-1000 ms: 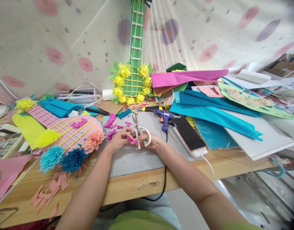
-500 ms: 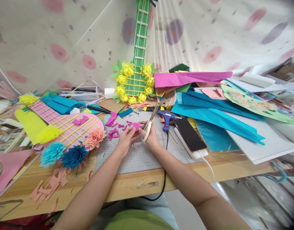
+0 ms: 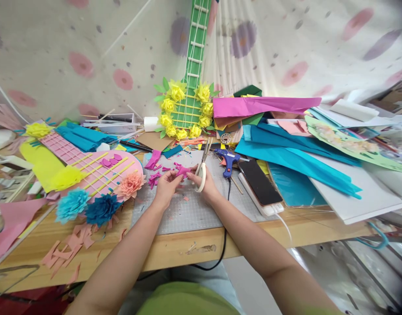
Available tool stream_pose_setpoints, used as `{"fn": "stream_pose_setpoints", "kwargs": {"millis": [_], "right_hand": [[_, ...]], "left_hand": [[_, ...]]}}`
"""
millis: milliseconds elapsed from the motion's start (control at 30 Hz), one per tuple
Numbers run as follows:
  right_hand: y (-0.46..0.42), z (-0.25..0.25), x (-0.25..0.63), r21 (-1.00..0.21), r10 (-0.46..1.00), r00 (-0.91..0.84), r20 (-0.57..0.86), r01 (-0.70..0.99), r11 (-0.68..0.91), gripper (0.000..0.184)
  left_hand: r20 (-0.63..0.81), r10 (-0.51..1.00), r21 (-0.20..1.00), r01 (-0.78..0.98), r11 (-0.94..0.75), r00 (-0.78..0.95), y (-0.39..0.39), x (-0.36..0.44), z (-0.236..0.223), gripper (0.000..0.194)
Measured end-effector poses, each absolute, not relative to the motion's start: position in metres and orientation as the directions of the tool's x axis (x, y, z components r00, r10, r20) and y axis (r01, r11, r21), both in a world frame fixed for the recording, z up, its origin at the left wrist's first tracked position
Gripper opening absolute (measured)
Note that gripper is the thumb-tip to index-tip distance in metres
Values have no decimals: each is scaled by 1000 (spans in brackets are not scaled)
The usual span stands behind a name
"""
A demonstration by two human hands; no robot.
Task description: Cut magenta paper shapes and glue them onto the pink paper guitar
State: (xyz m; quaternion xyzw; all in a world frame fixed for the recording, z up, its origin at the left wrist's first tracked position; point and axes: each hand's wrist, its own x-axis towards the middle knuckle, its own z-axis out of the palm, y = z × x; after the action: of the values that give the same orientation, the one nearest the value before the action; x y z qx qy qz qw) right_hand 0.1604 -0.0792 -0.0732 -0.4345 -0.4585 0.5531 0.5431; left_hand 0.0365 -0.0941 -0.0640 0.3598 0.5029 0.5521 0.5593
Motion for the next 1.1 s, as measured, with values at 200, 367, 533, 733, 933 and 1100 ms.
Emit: {"fn": "stream_pose_setpoints", "kwargs": {"millis": [200, 367, 533, 733, 933, 1100], "right_hand": [[-78, -73, 160, -981, 999, -29, -14, -194, -19, 38], [-77, -71, 158, -984, 999, 40, -14, -180, -6, 38], [-76, -71, 157, -979, 997, 75, -21, -205, -5, 39], [-75, -72, 158, -976, 998, 60, -35, -217, -21, 40], [-76, -71, 159, -982, 999, 37, -18, -190, -11, 39], [-76, -72, 159, -985, 999, 26, -32, -172, -27, 38]], "left_hand": [[-205, 977, 940, -291, 179, -60, -95, 35, -61, 30], [-283, 959, 901, -352, 253, -35, -94, 37, -59, 29], [-341, 933, 904, -313, 292, -112, -95, 41, -58, 29], [-338, 936, 900, -325, 290, -100, -95, 40, -57, 29], [-325, 942, 889, -367, 274, -85, -94, 40, -61, 27], [-277, 959, 907, -347, 239, -63, -94, 39, -63, 26]]}}
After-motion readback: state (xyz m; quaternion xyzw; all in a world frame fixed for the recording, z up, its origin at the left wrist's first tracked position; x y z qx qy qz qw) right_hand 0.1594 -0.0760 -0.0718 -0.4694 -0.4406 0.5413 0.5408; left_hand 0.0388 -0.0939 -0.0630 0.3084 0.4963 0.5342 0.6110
